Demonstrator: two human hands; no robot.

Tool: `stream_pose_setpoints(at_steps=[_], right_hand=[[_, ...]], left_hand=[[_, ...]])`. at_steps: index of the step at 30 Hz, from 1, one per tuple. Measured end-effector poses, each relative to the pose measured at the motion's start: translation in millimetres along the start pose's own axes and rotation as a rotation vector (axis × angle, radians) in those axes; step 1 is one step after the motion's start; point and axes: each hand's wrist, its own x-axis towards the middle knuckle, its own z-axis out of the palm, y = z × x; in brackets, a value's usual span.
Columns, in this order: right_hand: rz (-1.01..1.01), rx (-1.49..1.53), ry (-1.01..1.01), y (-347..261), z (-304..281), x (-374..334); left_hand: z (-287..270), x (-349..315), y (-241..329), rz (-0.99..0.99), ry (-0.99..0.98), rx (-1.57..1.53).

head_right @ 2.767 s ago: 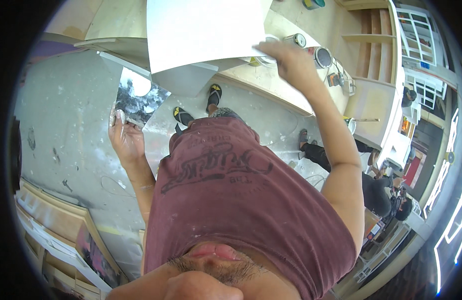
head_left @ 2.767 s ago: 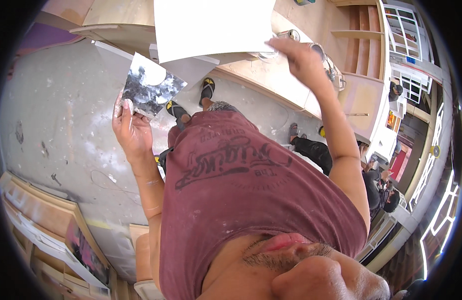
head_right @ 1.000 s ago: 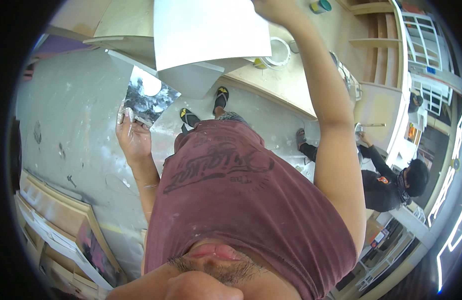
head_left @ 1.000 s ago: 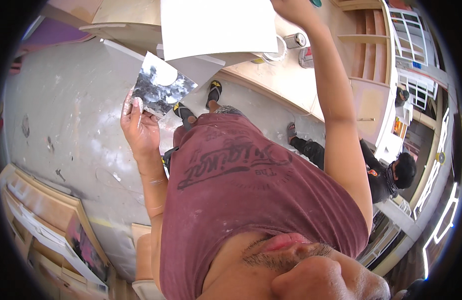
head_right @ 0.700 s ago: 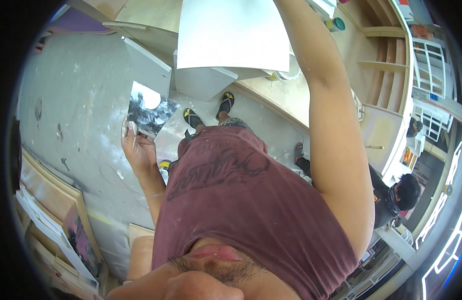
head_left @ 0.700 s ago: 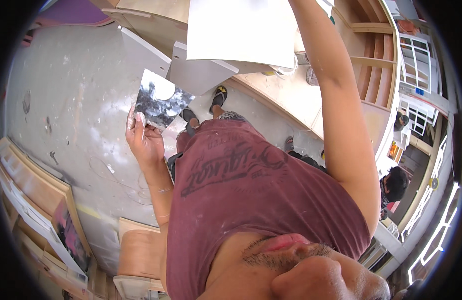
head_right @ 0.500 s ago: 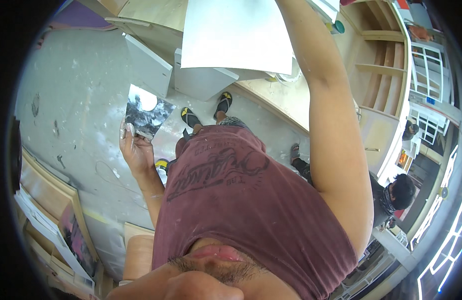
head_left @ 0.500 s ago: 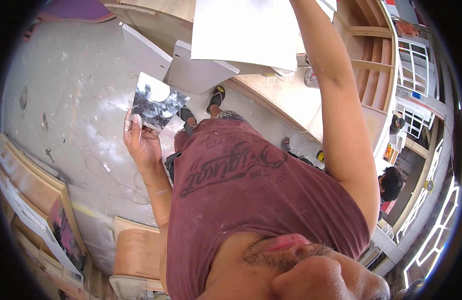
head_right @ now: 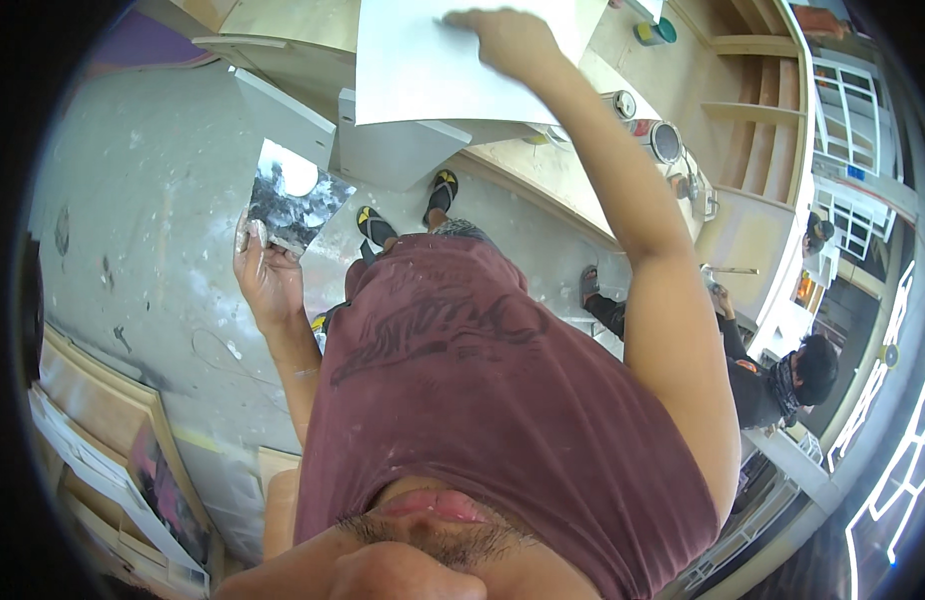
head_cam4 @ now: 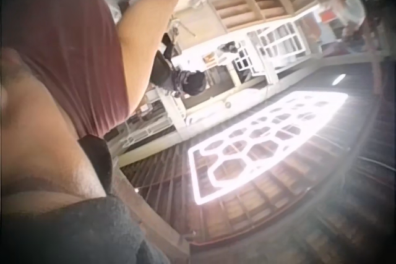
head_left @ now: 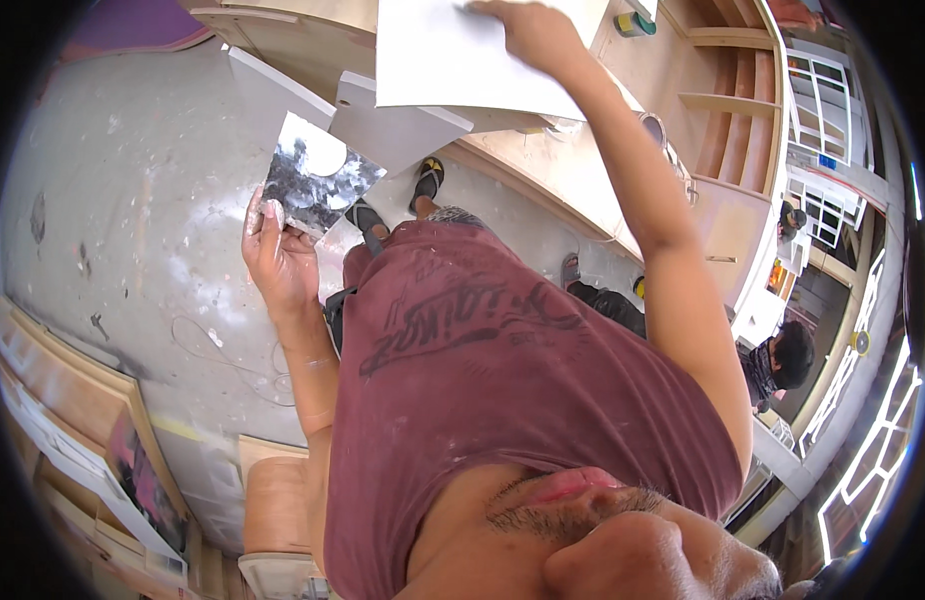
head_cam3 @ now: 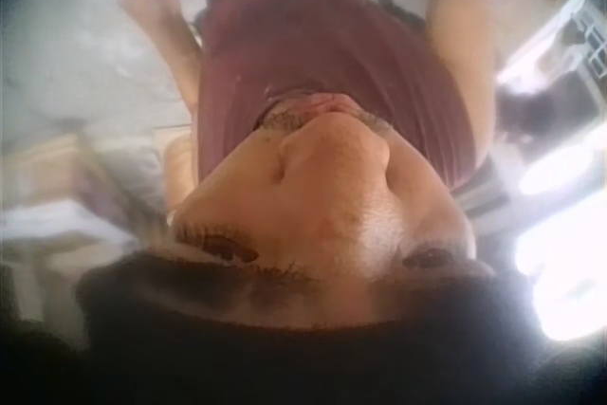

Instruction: The person rubs two small rectangular pieces together, then places one on a white board and applies a white substance with a small tool before smoothing it by hand.

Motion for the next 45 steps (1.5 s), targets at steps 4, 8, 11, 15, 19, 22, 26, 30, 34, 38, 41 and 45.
stream_pose_setpoints(at_steps=[4,8,11,15,19,22,26,30,34,38,41,45], right_hand=[[-0.157,0.186,0.151,-18.9,15.3,-108.4],[-0.154,0.115,0.078,-24.5,2.5,-160.6],[-0.062,0.211,0.111,-9.8,-13.0,-144.0],[0.066,0.134,0.257,72.6,-24.6,-42.9],[-0.067,0.277,0.264,78.8,-22.8,90.1],[0.117,0.46,0.038,102.6,-35.3,115.6],[0.056,0.551,-0.091,17.3,-48.5,148.3],[-0.116,0.26,-0.037,35.4,-36.7,173.4],[-0.114,0.215,-0.116,40.8,-26.6,187.1],[-0.148,0.199,-0.075,47.4,-8.9,181.3],[-0.125,0.167,0.08,33.3,-5.8,128.6],[-0.117,0.034,0.044,-7.1,12.5,25.1]], left_hand=[[-6.2,6.3,2.9,-0.008,-0.102,0.002],[2.4,6.3,5.0,0.0,-0.038,0.035],[4.0,4.7,5.7,0.011,-0.026,0.046],[13.2,7.9,6.8,-0.011,-0.049,0.041],[0.4,-6.3,4.4,0.017,0.037,0.04],[10.2,1.9,1.8,-0.005,0.013,0.02],[-2.9,-13.5,-2.1,0.038,0.104,-0.007],[7.1,-6.0,3.8,0.033,0.081,0.003],[-0.4,-5.7,-2.1,0.04,-0.017,-0.022],[8.6,-6.2,-2.6,0.032,-0.01,-0.014],[18.1,-3.8,1.6,0.004,0.026,-0.02],[2.0,-7.4,-0.3,0.02,0.041,-0.015]])
